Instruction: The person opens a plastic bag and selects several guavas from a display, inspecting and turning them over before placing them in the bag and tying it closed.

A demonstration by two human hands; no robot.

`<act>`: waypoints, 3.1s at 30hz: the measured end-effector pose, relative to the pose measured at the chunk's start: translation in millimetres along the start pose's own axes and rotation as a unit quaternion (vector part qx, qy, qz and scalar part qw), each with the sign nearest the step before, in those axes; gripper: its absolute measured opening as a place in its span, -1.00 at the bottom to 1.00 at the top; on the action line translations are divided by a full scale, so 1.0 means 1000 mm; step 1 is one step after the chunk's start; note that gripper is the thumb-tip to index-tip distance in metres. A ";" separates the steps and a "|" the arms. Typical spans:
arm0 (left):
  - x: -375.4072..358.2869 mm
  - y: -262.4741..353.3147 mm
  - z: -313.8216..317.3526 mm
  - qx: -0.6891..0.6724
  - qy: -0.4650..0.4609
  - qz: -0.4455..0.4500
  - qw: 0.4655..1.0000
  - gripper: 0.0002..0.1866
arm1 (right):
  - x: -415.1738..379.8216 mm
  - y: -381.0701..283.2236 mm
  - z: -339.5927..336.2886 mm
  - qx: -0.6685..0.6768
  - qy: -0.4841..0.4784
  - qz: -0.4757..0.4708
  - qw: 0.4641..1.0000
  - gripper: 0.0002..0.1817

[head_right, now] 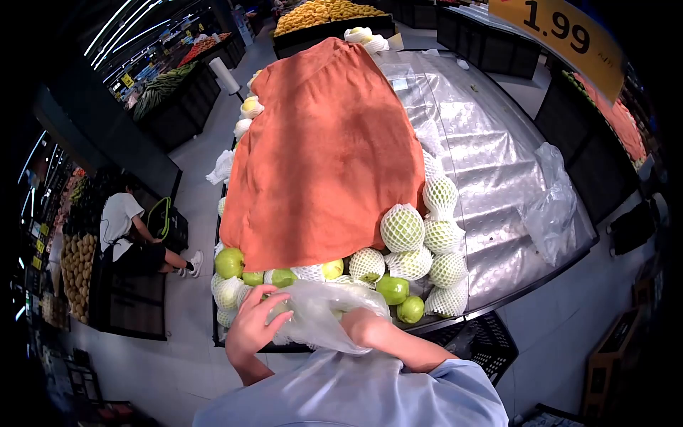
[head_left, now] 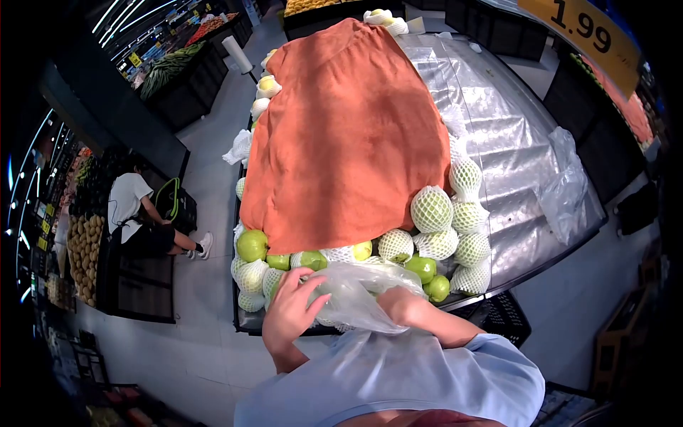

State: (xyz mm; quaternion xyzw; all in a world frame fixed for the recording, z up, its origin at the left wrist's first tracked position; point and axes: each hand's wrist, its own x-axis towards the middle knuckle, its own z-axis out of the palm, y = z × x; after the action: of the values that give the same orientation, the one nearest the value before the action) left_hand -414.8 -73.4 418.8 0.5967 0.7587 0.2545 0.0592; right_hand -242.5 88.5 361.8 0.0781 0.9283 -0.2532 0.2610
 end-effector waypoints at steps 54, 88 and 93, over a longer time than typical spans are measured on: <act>0.005 -0.006 0.090 -0.157 -0.409 0.031 0.899 -0.69 | -0.036 0.035 0.000 0.204 0.058 -0.246 0.946 -0.71; 0.046 0.087 0.138 -0.240 -0.125 -0.022 0.963 0.01 | 0.015 0.142 -0.029 0.027 0.653 0.078 0.753 -0.06; 0.052 0.095 0.136 -0.218 -0.221 -0.094 0.946 -0.02 | -0.005 0.145 -0.035 0.189 0.661 -0.009 0.726 -0.09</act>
State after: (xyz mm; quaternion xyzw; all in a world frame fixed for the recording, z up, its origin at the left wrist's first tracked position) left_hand -293.3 33.4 355.9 0.5363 0.7056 0.2684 0.3774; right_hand -213.9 230.8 327.8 0.2654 0.7991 -0.3099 -0.4415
